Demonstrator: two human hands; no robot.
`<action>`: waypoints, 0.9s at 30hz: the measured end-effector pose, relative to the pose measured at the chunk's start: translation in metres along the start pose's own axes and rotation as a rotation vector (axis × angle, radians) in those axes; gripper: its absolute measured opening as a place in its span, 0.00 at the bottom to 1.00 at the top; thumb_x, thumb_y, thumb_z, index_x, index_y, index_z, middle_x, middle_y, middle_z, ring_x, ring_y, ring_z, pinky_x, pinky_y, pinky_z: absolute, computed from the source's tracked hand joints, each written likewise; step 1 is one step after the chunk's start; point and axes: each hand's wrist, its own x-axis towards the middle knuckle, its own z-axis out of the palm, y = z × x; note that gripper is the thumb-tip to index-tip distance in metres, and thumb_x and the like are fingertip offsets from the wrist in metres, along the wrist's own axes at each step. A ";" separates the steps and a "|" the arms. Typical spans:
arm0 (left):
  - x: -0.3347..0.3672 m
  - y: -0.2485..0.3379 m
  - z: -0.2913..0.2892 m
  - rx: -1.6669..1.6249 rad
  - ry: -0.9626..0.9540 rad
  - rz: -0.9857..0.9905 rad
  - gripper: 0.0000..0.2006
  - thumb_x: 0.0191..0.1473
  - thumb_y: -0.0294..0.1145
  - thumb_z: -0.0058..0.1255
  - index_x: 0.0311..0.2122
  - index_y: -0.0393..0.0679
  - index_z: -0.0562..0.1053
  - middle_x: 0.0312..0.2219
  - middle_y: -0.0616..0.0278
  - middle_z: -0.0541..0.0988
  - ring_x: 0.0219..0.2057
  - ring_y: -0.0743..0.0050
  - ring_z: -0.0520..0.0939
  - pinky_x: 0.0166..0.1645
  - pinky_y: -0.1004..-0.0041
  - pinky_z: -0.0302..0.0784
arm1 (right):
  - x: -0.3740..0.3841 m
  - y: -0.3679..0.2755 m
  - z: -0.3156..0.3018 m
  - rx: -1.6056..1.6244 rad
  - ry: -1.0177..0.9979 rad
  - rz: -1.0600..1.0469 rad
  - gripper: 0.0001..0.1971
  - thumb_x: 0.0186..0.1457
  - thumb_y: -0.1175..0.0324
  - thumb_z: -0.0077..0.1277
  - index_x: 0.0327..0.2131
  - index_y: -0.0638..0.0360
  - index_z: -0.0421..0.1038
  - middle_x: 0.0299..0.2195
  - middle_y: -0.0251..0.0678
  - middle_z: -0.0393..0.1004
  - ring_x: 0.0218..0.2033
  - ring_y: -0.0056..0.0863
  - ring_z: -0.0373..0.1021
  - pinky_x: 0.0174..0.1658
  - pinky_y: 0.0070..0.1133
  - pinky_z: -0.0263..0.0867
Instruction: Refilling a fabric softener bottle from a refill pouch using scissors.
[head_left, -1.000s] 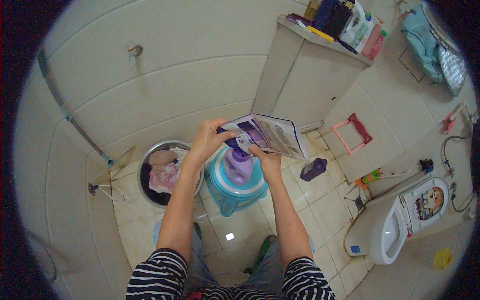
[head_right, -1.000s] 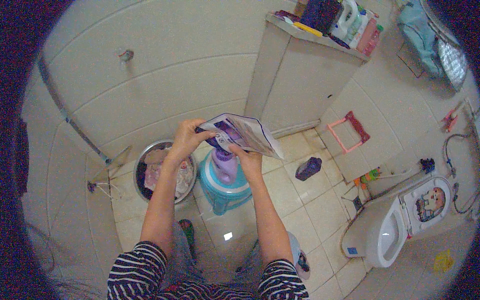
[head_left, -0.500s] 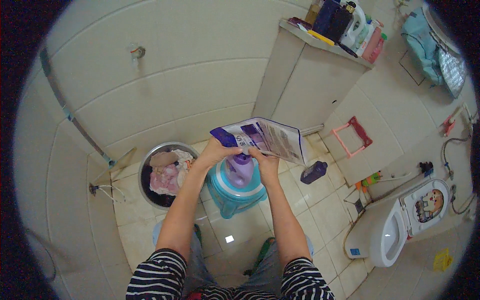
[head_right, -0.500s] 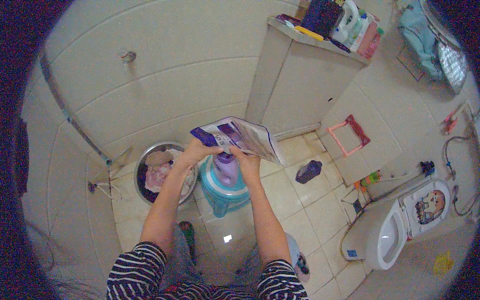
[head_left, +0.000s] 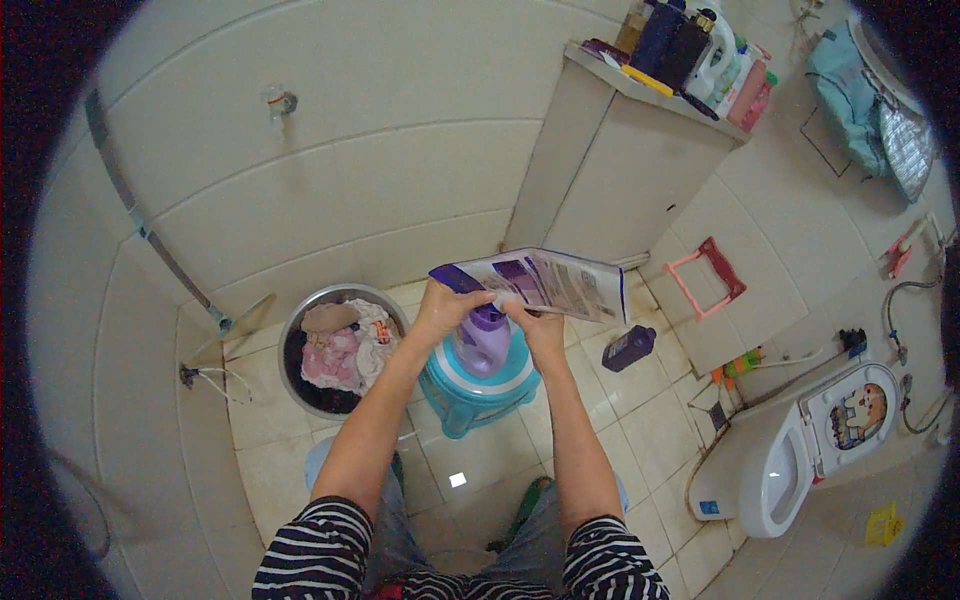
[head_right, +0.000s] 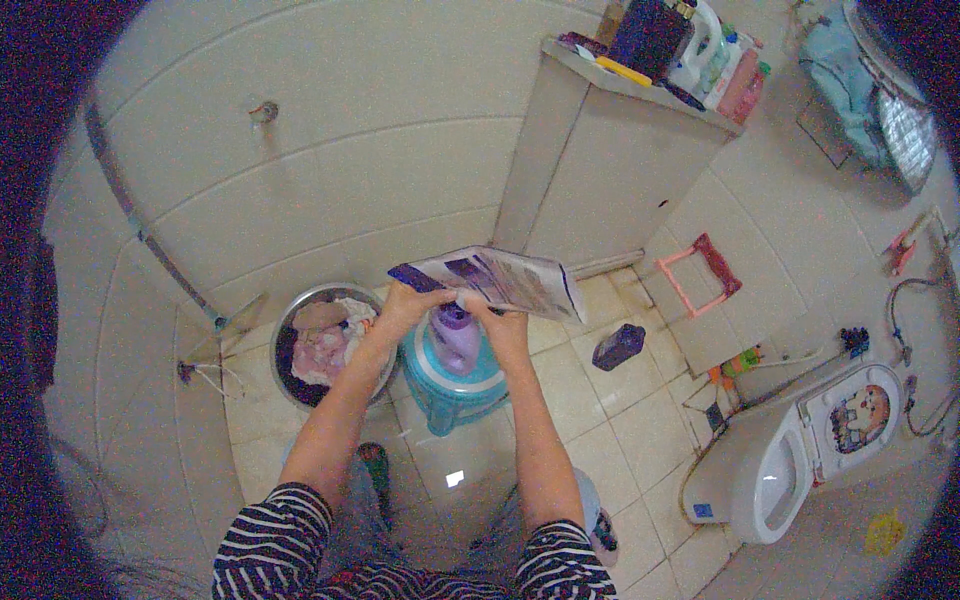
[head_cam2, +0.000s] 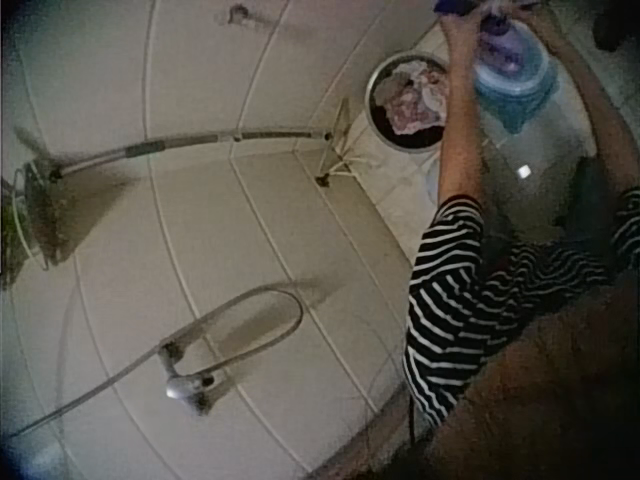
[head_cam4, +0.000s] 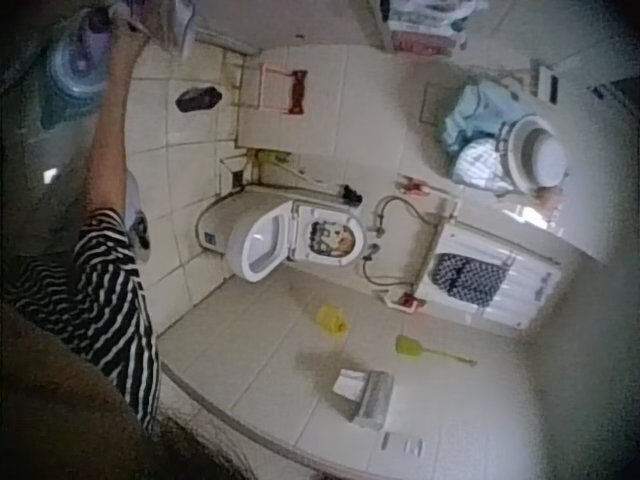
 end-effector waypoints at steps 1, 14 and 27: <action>-0.001 0.001 0.001 0.033 -0.004 -0.024 0.14 0.37 0.25 0.59 0.34 0.38 0.72 0.29 0.63 0.77 0.30 0.76 0.76 0.37 0.74 0.72 | 0.000 0.002 0.000 0.002 -0.027 -0.001 0.22 0.39 0.73 0.58 0.42 0.64 0.67 0.39 0.37 0.71 0.40 0.26 0.67 0.45 0.21 0.61; -0.003 0.008 0.008 -0.069 0.026 0.019 0.15 0.36 0.23 0.59 0.34 0.38 0.72 0.28 0.64 0.77 0.30 0.76 0.76 0.37 0.75 0.72 | 0.003 0.024 0.002 0.016 0.076 -0.098 0.17 0.40 0.79 0.57 0.38 0.63 0.68 0.35 0.34 0.72 0.36 0.23 0.68 0.41 0.19 0.64; -0.001 -0.004 0.011 0.071 0.086 0.066 0.12 0.39 0.28 0.59 0.30 0.36 0.72 0.25 0.64 0.77 0.26 0.79 0.76 0.31 0.76 0.71 | -0.003 0.011 0.010 -0.002 0.122 -0.008 0.15 0.41 0.77 0.57 0.36 0.62 0.69 0.33 0.33 0.72 0.34 0.22 0.68 0.39 0.18 0.64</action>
